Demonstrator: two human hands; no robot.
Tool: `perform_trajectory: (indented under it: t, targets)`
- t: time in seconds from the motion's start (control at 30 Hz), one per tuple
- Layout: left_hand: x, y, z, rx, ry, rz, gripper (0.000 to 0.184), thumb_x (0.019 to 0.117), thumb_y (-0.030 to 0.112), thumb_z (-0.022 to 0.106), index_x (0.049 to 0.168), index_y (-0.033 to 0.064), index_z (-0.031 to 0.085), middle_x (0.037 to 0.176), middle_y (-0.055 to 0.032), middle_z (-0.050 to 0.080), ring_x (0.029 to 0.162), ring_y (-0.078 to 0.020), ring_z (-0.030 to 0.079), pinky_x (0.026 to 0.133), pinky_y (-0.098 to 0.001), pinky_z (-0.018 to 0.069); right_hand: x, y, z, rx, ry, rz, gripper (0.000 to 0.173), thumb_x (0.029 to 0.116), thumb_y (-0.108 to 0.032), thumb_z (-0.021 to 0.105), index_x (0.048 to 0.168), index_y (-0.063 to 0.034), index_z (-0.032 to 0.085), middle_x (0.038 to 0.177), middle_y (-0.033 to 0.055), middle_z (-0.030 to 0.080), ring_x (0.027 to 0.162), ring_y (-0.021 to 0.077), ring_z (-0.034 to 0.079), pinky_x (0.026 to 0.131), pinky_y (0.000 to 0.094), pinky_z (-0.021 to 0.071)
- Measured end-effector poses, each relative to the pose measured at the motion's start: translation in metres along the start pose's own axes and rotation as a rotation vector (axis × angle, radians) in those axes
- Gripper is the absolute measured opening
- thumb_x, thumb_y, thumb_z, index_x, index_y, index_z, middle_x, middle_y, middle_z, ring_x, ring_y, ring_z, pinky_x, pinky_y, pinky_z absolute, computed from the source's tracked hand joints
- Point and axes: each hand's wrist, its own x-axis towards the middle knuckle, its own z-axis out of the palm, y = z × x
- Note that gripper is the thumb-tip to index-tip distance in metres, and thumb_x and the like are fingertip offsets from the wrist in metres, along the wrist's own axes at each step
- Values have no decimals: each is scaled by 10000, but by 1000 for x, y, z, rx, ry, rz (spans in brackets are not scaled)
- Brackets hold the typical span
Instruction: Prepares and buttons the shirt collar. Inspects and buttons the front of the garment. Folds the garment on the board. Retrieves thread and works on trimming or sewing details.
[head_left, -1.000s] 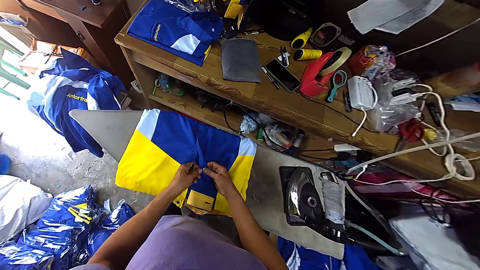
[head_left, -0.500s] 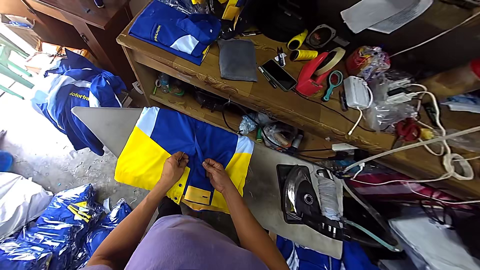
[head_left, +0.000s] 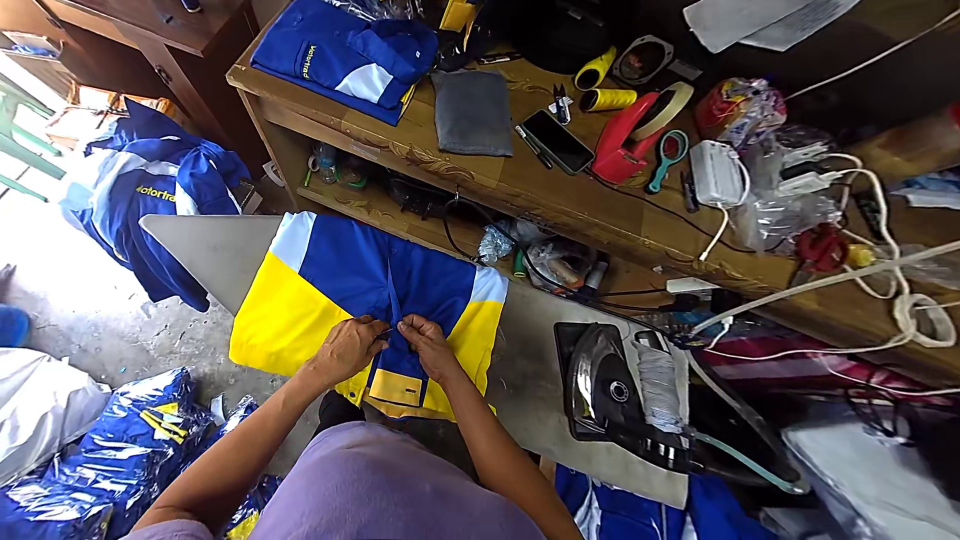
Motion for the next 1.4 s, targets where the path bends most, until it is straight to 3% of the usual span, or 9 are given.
perform_trajectory:
  t: [0.23,0.7,0.97,1.4]
  targets:
    - [9,1,-12,80,-108,30,325,1047,272,544,1258,67,682,1142,-185,707,1064,-368,689,918,-559,537,-1,-3,1,-110,8,-18,176,1018,-144,585,874,-60,641,723,-29,555,647,57,517,613,236,436]
    - [26,11,-34,291,-288,97,260,1039,208,551,1140,13,690,1077,-227,703,1033,-432,680,873,-603,529,0,-5,3,-206,25,-9,186,1007,-145,606,856,-49,658,699,-37,554,640,37,515,616,219,432]
    - [38,8,-42,311,-398,137,241,1038,219,567,1136,48,706,1087,-201,710,1052,-417,673,879,-610,520,0,-5,3,-229,0,-2,174,1005,-139,603,870,-48,663,715,-43,558,663,26,519,641,213,438]
    - [43,6,-47,302,-424,182,244,1045,234,563,1139,74,721,1099,-184,713,1070,-402,669,900,-606,518,1,-6,2,-274,-10,-3,183,1006,-143,604,868,-40,666,719,-40,560,670,24,519,653,217,441]
